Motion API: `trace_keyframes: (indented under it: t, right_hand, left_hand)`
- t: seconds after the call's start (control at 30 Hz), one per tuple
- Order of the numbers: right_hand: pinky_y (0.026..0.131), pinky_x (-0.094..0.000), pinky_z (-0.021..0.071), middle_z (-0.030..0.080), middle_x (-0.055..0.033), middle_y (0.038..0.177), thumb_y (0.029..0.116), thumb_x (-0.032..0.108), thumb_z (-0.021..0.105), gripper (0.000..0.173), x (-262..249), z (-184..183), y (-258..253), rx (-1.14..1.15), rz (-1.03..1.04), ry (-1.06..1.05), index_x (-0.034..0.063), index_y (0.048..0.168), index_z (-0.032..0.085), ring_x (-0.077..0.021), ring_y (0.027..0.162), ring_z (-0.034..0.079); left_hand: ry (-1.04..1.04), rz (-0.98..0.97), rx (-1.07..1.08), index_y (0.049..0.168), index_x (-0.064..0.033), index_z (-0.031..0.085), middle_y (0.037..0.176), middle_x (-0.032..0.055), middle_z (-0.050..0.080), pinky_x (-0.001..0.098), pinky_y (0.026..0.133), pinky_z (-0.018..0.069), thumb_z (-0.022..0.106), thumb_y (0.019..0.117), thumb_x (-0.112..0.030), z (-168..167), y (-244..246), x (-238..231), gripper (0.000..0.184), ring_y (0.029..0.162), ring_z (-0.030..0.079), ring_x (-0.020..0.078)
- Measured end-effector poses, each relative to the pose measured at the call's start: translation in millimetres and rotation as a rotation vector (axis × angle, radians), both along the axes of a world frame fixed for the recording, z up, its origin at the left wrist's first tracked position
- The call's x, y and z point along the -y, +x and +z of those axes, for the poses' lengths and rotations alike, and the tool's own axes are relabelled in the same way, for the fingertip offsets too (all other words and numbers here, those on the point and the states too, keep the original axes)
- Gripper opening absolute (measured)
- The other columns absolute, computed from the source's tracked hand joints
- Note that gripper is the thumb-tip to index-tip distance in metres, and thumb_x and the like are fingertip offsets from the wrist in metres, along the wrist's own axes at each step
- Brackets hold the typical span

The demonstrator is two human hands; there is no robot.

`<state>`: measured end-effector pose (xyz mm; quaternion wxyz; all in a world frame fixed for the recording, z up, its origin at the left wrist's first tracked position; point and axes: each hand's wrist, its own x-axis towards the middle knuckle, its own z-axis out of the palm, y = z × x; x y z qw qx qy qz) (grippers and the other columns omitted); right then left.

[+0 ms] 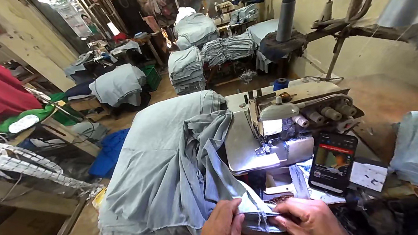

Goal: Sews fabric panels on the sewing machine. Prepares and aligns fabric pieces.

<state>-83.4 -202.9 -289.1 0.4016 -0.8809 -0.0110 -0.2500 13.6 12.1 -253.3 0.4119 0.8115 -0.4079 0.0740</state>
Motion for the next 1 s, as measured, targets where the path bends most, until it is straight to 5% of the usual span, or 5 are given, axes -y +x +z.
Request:
trace_keyframes:
  t: [0.17,0.4,0.63,0.8,1.0]
  right_hand:
    - [0.093,-0.0292,0.0562,0.073,-0.0047,0.108,0.0947,0.028,0.074,0.015,-3.9,-1.4,5.3,0.11,-0.008,0.009,0.0153,0.092,0.081,-0.0128,0.107,0.066]
    - [0.077,-0.0236,0.0586,0.074,-0.0072,0.088,0.0957,0.019,0.073,0.015,-16.7,6.7,13.0,0.068,0.098,0.22,0.0039,0.097,0.077,-0.0097,0.084,0.07]
    - [0.059,-0.0239,0.0588,0.072,0.0021,0.087,0.0964,-0.001,0.059,0.025,-16.9,27.3,41.6,0.094,0.229,0.892,-0.0008,0.121,0.065,-0.0029,0.067,0.066]
    - [0.047,-0.0296,0.0553,0.058,0.003,0.067,0.0946,0.01,0.069,0.084,6.3,-9.5,45.6,-0.001,-0.232,0.738,-0.0069,0.16,0.019,-0.0094,0.051,0.057]
    - [0.051,-0.0309,0.0489,0.059,-0.0054,0.073,0.1006,0.016,0.059,0.029,13.5,-44.6,50.0,0.2,-0.25,0.01,0.023,0.123,0.076,-0.0152,0.058,0.057]
  left_hand:
    - [-0.135,0.106,0.028,0.094,-0.0075,0.073,0.095,0.006,0.063,0.0146,0.078,0.0549,0.065,0.1001,-0.024,-19.5,6.4,1.3,0.02,0.088,0.063,0.0041]
    - [-0.566,0.037,-0.502,0.102,-0.0084,0.066,0.1,-0.0019,0.072,0.0242,0.082,0.0594,0.061,0.1002,-0.005,-10.4,-1.9,10.9,0.007,0.092,0.069,0.0058]
    - [0.012,-0.088,0.358,0.096,-0.014,0.072,0.093,-0.0016,0.068,0.019,0.07,0.0568,0.06,0.1024,-0.025,72.2,79.0,77.9,0.018,0.082,0.066,0.0034]
    - [0.271,-0.087,0.228,0.097,-0.012,0.074,0.093,0.0024,0.07,0.0336,0.068,0.0608,0.058,0.1021,-0.023,24.9,99.7,117.5,0.021,0.079,0.07,0.0135]
    - [0.247,0.024,0.241,0.094,-0.0189,0.077,0.088,-0.0053,0.071,0.0293,0.07,0.0583,0.057,0.0998,-0.033,-3.4,103.3,116.8,0.025,0.08,0.069,0.0068]
